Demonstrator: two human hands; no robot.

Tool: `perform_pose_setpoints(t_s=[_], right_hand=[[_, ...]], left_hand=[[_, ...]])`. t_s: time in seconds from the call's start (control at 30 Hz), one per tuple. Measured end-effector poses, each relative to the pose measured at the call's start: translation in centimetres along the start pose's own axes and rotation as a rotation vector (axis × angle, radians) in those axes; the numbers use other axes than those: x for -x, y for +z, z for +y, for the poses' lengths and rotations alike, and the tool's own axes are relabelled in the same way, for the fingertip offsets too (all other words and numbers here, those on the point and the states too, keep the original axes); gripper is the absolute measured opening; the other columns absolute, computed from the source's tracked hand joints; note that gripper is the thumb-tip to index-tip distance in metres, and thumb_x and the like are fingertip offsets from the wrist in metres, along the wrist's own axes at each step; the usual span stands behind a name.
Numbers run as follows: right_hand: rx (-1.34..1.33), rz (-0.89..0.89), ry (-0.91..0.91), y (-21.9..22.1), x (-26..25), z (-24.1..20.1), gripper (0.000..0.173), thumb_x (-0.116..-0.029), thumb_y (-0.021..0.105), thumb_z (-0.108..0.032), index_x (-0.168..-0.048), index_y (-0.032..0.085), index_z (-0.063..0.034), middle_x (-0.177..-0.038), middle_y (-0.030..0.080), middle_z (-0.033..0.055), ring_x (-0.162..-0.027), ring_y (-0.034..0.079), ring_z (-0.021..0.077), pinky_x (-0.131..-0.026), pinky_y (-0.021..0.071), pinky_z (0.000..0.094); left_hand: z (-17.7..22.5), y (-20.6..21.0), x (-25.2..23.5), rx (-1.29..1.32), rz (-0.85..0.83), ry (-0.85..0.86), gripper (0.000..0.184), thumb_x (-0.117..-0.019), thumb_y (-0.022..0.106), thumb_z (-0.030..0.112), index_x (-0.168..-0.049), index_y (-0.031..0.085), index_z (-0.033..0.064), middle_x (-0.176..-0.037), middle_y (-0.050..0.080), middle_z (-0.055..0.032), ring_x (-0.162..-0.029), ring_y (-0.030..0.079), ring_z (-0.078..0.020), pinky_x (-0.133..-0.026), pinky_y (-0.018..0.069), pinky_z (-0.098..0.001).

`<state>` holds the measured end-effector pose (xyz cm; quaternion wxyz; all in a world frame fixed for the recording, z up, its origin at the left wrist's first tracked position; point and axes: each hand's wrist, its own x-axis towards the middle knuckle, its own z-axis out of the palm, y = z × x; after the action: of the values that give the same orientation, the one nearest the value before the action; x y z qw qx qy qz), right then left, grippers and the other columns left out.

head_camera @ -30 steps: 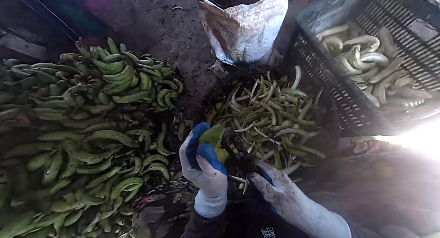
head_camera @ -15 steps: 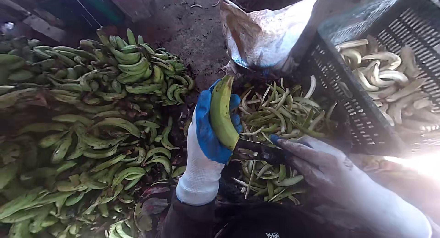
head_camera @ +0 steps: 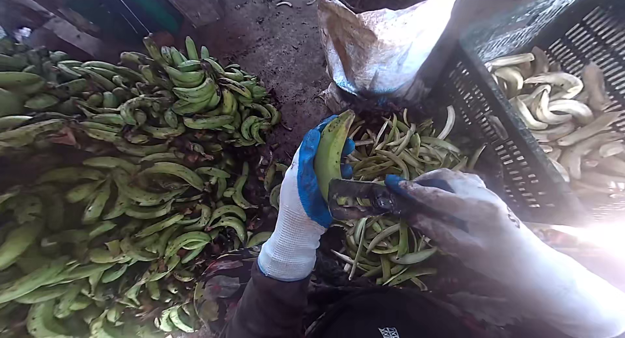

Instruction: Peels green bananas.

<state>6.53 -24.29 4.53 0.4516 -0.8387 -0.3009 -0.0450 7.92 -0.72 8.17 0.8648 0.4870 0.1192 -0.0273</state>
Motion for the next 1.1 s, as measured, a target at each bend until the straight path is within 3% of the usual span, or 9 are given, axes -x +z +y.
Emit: perform_pose_setpoints(t_s=[0.13, 0.27, 0.4, 0.57, 0.63, 0.77, 0.83, 1.0, 1.1], right_hand=[[-0.09, -0.032, 0.192, 1.6, 0.7, 0.8, 0.036, -0.0954, 0.062, -0.039, -0.129, 0.072, -0.0323, -0.106, 0.068, -0.0074, -0.099, 0.063, 0.004, -0.086, 0.054, 0.0302], [0.244, 0.196, 0.199, 5.6, 0.2, 4.7, 0.035, -0.0954, 0.063, -0.033, -0.126, 0.075, -0.0237, -0.11, 0.069, 0.0173, -0.101, 0.065, 0.0362, -0.082, 0.0469, 0.0599], [0.416, 0.128, 0.313, 4.4, -1.4, 6.1, 0.039, -0.1001, 0.056, -0.037, -0.136, 0.068, -0.0308, -0.115, 0.068, 0.0236, -0.104, 0.065, 0.047, -0.084, 0.0444, 0.0693], [-0.073, -0.026, 0.204, 2.3, 0.3, 2.1, 0.039, -0.0985, 0.056, -0.04, -0.135, 0.069, -0.0316, -0.114, 0.068, -0.0015, -0.104, 0.063, 0.0129, -0.089, 0.0523, 0.044], [-0.068, 0.073, 0.121, 3.6, 0.2, 1.7, 0.035, -0.0967, 0.06, -0.035, -0.128, 0.074, -0.0279, -0.109, 0.07, 0.0017, -0.101, 0.065, 0.0155, -0.086, 0.052, 0.0451], [0.256, 0.283, 0.134, 3.8, -2.1, 3.7, 0.037, -0.099, 0.058, -0.035, -0.131, 0.072, -0.0218, -0.114, 0.067, 0.0217, -0.102, 0.063, 0.0406, -0.081, 0.0445, 0.0621], [0.272, 0.266, 0.194, 2.4, -2.2, 3.6, 0.04, -0.098, 0.058, -0.035, -0.135, 0.07, -0.025, -0.115, 0.068, 0.0189, -0.103, 0.064, 0.0387, -0.081, 0.0454, 0.0614], [-0.05, 0.1, 0.132, 1.5, 1.1, 0.8, 0.038, -0.0974, 0.06, -0.039, -0.134, 0.07, -0.0305, -0.116, 0.068, 0.002, -0.106, 0.063, 0.0167, -0.09, 0.0493, 0.0477], [0.026, 0.211, 0.104, 2.1, 0.2, 1.8, 0.036, -0.0971, 0.06, -0.034, -0.129, 0.073, -0.0242, -0.112, 0.068, 0.0091, -0.101, 0.064, 0.0231, -0.084, 0.0491, 0.0519]], left_hand=[[-1.7, 0.1, -0.1, -0.121, 0.032, -0.02, 0.044, -0.1104, 0.026, 0.036, -0.141, 0.053, 0.0203, -0.099, 0.068, -0.0016, -0.069, 0.065, -0.0079, -0.055, 0.0548, -0.0202], [-7.1, 0.9, 1.2, 0.073, 0.323, -0.188, 0.04, -0.1117, 0.027, 0.038, -0.123, 0.057, 0.0131, -0.089, 0.065, -0.0055, -0.066, 0.064, -0.0121, -0.055, 0.0552, -0.0259], [-8.4, -0.7, 2.3, 0.154, 0.279, -0.225, 0.038, -0.1123, 0.028, 0.037, -0.134, 0.046, 0.0114, -0.095, 0.063, -0.0093, -0.066, 0.065, -0.0147, -0.054, 0.0575, -0.0265], [-4.0, -2.0, 1.3, -0.277, 0.201, 0.226, 0.045, -0.1103, 0.034, 0.03, -0.152, 0.033, 0.0154, -0.12, 0.066, -0.0055, -0.094, 0.071, -0.0162, -0.078, 0.0619, -0.033], [-3.4, -1.0, 1.2, -0.294, 0.163, 0.254, 0.044, -0.1109, 0.028, 0.028, -0.153, 0.028, 0.0183, -0.121, 0.064, -0.0011, -0.094, 0.068, -0.0114, -0.078, 0.0601, -0.0287], [-5.5, 0.1, 2.6, -0.001, 0.017, -0.154, 0.041, -0.1107, 0.037, 0.035, -0.147, 0.039, 0.0169, -0.108, 0.067, -0.0118, -0.081, 0.071, -0.0204, -0.068, 0.063, -0.0337], [-5.5, -0.3, 2.5, -0.013, 0.024, -0.119, 0.043, -0.1092, 0.044, 0.03, -0.149, 0.041, 0.0137, -0.11, 0.069, -0.0152, -0.084, 0.074, -0.0251, -0.072, 0.0645, -0.0389], [-2.7, 1.1, 0.1, -0.165, 0.242, 0.496, 0.042, -0.1069, 0.045, 0.034, -0.144, 0.036, 0.0174, -0.123, 0.065, -0.0024, -0.103, 0.069, -0.0166, -0.086, 0.0607, -0.0363], [-3.5, 0.3, 0.9, -0.202, 0.003, 0.201, 0.044, -0.108, 0.046, 0.031, -0.15, 0.037, 0.0214, -0.119, 0.067, -0.0005, -0.096, 0.069, -0.011, -0.08, 0.0604, -0.0292]])
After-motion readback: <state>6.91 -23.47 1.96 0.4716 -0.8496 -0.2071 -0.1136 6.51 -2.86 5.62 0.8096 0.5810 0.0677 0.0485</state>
